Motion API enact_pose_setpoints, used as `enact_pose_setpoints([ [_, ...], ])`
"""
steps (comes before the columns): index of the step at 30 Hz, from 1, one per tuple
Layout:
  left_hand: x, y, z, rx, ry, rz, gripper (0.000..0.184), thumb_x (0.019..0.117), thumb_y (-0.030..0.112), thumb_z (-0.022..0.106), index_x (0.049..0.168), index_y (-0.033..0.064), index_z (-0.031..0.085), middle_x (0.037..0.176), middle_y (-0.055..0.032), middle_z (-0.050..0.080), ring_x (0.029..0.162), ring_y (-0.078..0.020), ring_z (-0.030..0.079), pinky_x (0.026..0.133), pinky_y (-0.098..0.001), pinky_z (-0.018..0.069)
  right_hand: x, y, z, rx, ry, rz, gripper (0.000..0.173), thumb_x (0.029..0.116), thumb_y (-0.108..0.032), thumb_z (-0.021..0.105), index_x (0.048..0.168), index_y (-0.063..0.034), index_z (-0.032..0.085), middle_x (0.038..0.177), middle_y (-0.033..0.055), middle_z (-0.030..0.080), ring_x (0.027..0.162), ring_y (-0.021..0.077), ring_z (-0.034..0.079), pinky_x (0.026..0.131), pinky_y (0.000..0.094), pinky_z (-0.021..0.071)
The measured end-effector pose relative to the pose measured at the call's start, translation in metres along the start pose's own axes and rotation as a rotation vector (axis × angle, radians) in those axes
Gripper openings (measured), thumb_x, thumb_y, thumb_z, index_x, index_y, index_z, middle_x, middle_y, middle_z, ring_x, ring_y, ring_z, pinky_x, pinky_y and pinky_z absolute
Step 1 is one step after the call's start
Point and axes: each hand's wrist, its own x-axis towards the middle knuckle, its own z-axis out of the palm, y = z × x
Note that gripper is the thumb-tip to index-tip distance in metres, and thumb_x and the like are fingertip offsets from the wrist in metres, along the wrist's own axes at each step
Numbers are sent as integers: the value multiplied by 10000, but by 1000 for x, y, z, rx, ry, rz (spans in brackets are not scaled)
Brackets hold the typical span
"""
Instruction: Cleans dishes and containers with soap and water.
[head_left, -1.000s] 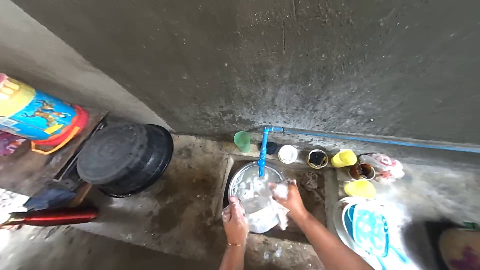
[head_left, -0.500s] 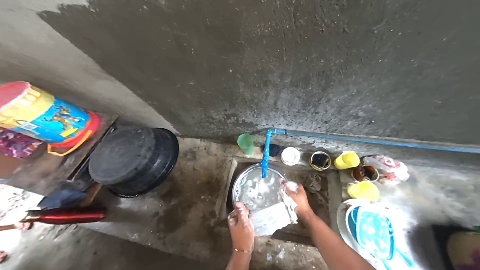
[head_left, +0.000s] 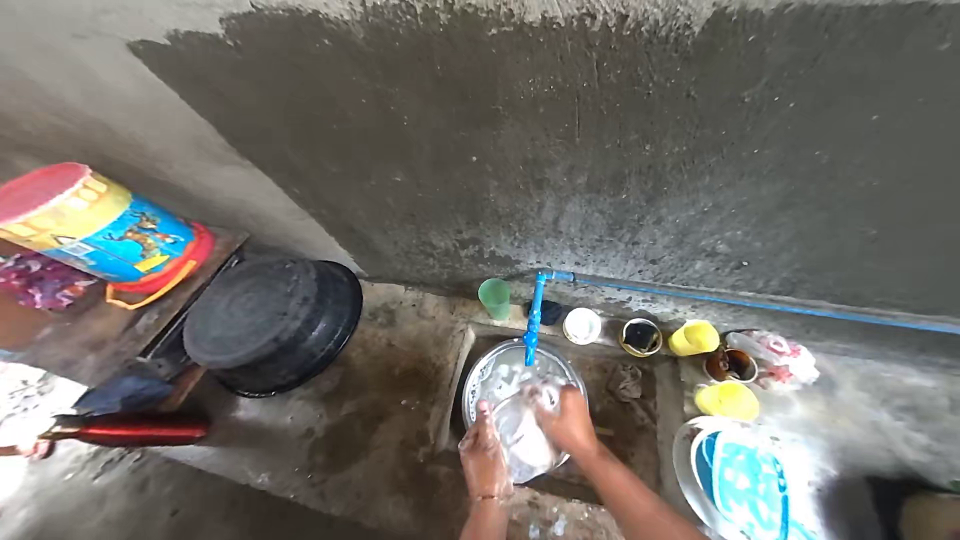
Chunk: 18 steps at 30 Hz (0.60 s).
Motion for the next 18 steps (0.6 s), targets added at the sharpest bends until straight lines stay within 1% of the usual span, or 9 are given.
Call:
enact_pose_setpoints([
  [2, 0, 1, -3, -80, 25, -118, 557, 1083, 469, 422, 1127, -26, 672, 964, -160, 684, 859, -194, 670, 789, -407, 570, 3, 22, 1, 139, 89, 123, 345, 997, -213, 627, 1178, 73, 698, 1124, 246, 715, 1097, 341, 683, 1011, 514, 510],
  [3, -1, -2, -2, -140, 31, -185, 607, 1081, 524, 369, 1192, -5, 644, 987, -162, 677, 854, -202, 669, 754, -411, 572, -7, 29, 8, 150, 146, 108, 376, 1018, -208, 598, 1244, 85, 663, 1193, 260, 696, 1153, 346, 669, 1046, 501, 502],
  [6, -6, -11, 8, -248, 65, -328, 699, 1052, 640, 263, 1239, 48, 584, 941, -139, 634, 770, -202, 632, 642, -403, 541, -47, 30, 37, 17, 148, -55, 452, 979, -166, 562, 1322, 127, 600, 1422, 324, 547, 1376, 439, 502, 1171, 518, 385],
  [7, -10, -12, 8, -264, 71, -331, 707, 1052, 639, 254, 1253, 45, 581, 982, -148, 645, 825, -213, 647, 691, -421, 552, -56, 26, 44, -26, 158, -130, 458, 965, -180, 543, 1293, 130, 620, 1416, 331, 549, 1385, 459, 484, 1179, 529, 364],
  [9, -15, -7, 6, -299, 52, -286, 707, 1063, 614, 238, 1331, 48, 566, 1146, -165, 658, 1006, -225, 660, 845, -447, 558, -58, 16, 44, -143, 168, -271, 426, 965, -222, 528, 1172, 111, 695, 1259, 305, 660, 1265, 468, 586, 1107, 579, 423],
  [11, -18, 3, 3, -272, 46, -202, 699, 1070, 595, 235, 1307, 47, 597, 1141, -156, 679, 1011, -212, 679, 863, -436, 571, -51, 2, 37, -217, 151, -349, 356, 961, -219, 550, 1049, 70, 738, 1101, 252, 726, 1115, 416, 684, 974, 559, 535],
  [13, -20, 10, 2, -223, 37, -115, 665, 1081, 566, 262, 1220, 39, 643, 1029, -129, 702, 919, -186, 700, 807, -406, 592, -42, -13, 27, -207, 163, -403, 326, 942, -213, 582, 1020, 62, 737, 1056, 240, 735, 1051, 386, 713, 919, 521, 572],
  [16, -23, 12, -4, -180, 43, -45, 581, 1089, 501, 364, 1134, 20, 685, 996, -128, 713, 905, -182, 706, 811, -406, 594, -18, -21, 12, -56, 174, -338, 401, 972, -212, 598, 1231, 82, 684, 1290, 261, 667, 1222, 405, 639, 1069, 532, 487],
  [18, -19, 9, -13, -271, 30, -43, 542, 1094, 462, 376, 1152, 2, 658, 995, -129, 703, 898, -185, 703, 792, -411, 598, 5, -17, -4, 81, 177, -241, 412, 1010, -209, 555, 1327, 38, 648, 1393, 211, 623, 1324, 342, 582, 1138, 497, 442],
])
